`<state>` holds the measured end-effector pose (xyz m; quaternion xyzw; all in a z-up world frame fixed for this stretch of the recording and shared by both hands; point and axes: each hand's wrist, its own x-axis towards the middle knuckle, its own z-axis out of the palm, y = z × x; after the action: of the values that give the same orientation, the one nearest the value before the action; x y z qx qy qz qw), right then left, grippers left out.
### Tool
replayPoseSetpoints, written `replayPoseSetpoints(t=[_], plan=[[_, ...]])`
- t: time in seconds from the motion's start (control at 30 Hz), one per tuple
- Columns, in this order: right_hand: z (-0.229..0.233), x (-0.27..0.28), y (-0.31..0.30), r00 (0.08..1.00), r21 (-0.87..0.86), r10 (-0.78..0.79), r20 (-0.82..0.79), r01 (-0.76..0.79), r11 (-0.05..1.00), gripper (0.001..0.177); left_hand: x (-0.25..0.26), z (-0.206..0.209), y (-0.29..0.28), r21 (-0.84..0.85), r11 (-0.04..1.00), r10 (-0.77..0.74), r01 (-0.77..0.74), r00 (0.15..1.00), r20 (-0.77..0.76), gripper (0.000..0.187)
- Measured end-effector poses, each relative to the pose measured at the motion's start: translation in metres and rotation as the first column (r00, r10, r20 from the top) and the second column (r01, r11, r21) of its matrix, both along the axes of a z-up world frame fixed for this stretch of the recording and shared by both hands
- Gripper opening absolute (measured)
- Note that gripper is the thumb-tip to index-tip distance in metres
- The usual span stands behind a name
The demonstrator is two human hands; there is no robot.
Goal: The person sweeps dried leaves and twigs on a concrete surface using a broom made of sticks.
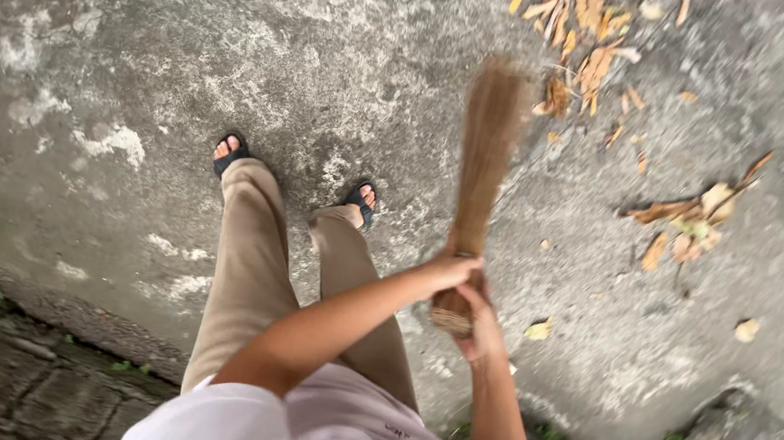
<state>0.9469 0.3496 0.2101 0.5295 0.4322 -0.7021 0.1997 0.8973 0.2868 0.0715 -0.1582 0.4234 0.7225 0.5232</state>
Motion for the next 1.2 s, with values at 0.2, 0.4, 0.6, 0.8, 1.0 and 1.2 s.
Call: replayPoseSetpoints(t=[0.2,0.4,0.6,0.8,1.0,1.2], plan=[[0.016,-0.017,-0.039,0.959,-0.202,0.263,-0.106,-0.279,0.939,0.052,0.001,0.027,-0.081,-0.183,0.963,0.187,-0.2,0.979,-0.086,0.089],[0.033,-0.029,-0.09,0.877,-0.273,0.456,-0.154,-0.481,0.833,0.052,-0.009,0.119,-0.162,-0.3,0.901,0.357,-0.313,0.928,0.105,0.095],[0.049,-0.032,-0.165,0.723,-0.159,0.686,-0.084,-0.689,0.707,0.056,0.026,0.085,-0.22,-0.256,0.778,0.578,-0.574,0.813,-0.065,0.101],[0.044,-0.003,-0.274,0.604,-0.23,0.78,-0.166,-0.792,0.565,0.056,0.076,0.083,-0.328,-0.228,0.68,0.71,-0.697,0.704,-0.034,0.115],[0.025,0.051,-0.385,0.508,-0.299,0.825,-0.248,-0.85,0.434,0.047,0.146,0.111,-0.45,-0.31,0.59,0.784,-0.745,0.621,0.0,0.111],[0.017,0.083,-0.462,0.419,-0.338,0.871,-0.257,-0.883,0.325,0.044,0.195,0.122,-0.53,-0.387,0.509,0.839,-0.769,0.544,0.023,0.109]])
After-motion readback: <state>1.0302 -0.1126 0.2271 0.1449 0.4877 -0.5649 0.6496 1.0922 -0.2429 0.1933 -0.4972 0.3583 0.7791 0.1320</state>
